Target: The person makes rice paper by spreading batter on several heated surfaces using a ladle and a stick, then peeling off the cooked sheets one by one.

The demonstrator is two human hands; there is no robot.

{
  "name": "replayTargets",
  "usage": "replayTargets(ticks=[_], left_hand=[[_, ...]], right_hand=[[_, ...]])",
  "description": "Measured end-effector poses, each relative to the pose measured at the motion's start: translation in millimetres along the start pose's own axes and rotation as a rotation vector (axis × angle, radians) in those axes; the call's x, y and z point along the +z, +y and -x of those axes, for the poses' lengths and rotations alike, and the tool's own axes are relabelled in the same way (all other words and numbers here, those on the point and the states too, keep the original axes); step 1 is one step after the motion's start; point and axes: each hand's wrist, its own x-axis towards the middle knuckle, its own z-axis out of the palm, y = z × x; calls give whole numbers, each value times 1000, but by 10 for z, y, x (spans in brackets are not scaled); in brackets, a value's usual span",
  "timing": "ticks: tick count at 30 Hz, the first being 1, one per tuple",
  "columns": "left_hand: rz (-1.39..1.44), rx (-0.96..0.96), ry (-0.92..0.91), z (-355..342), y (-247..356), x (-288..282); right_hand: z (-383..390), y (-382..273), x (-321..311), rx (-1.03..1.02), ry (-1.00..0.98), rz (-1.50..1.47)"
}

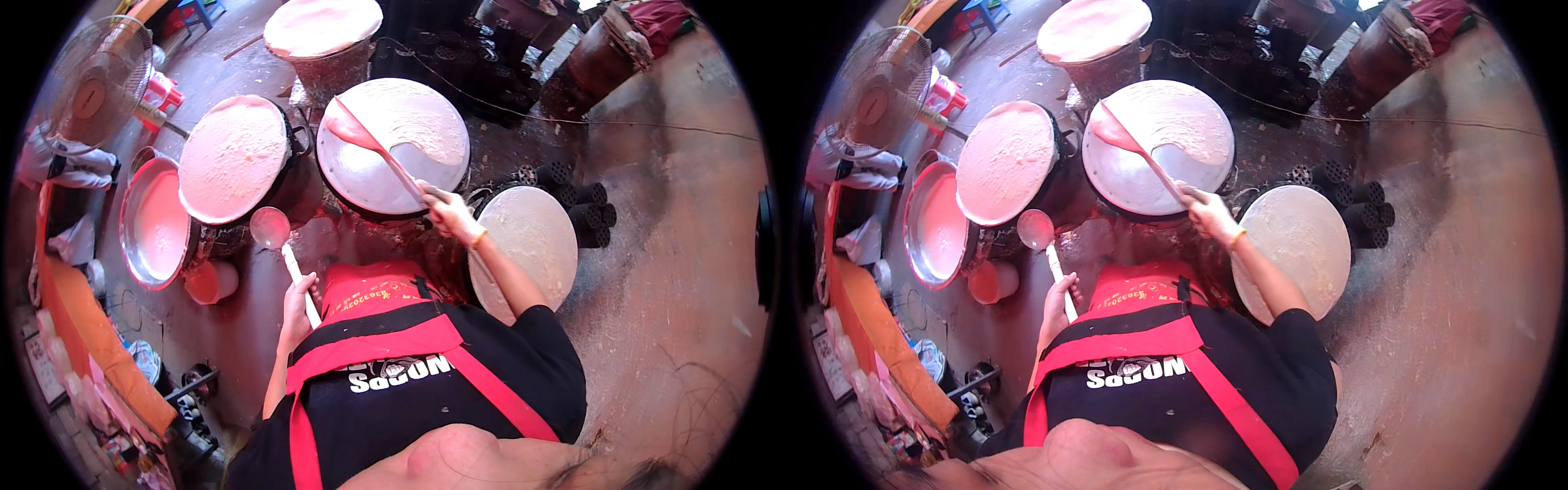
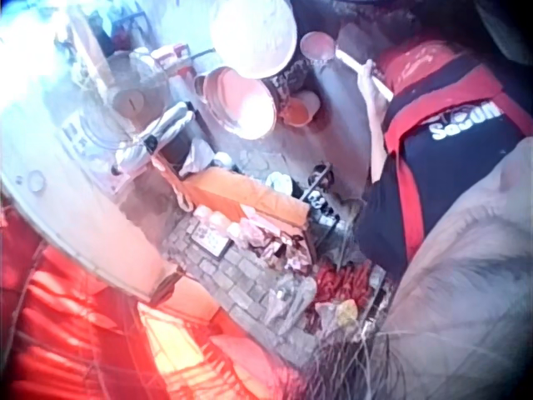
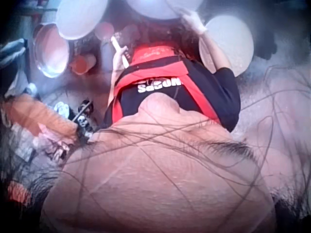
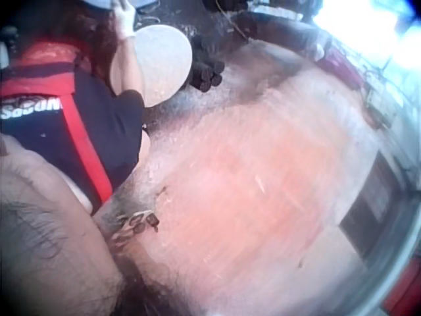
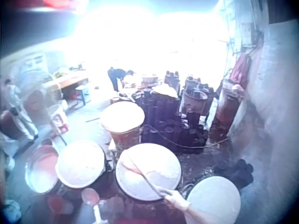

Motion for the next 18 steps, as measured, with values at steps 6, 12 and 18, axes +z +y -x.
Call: replayTargets(ticks=[6,12,18], left_hand=[[17,77,133,85,-29,21],[35,93,213,323,-63,53],[-31,9,244,539,-138,11]], right_hand=[[-558,-216,-385,-108,365,-172],[-378,-364,-379,-19,-219,122],[-633,-484,-675,-33,-87,292]])
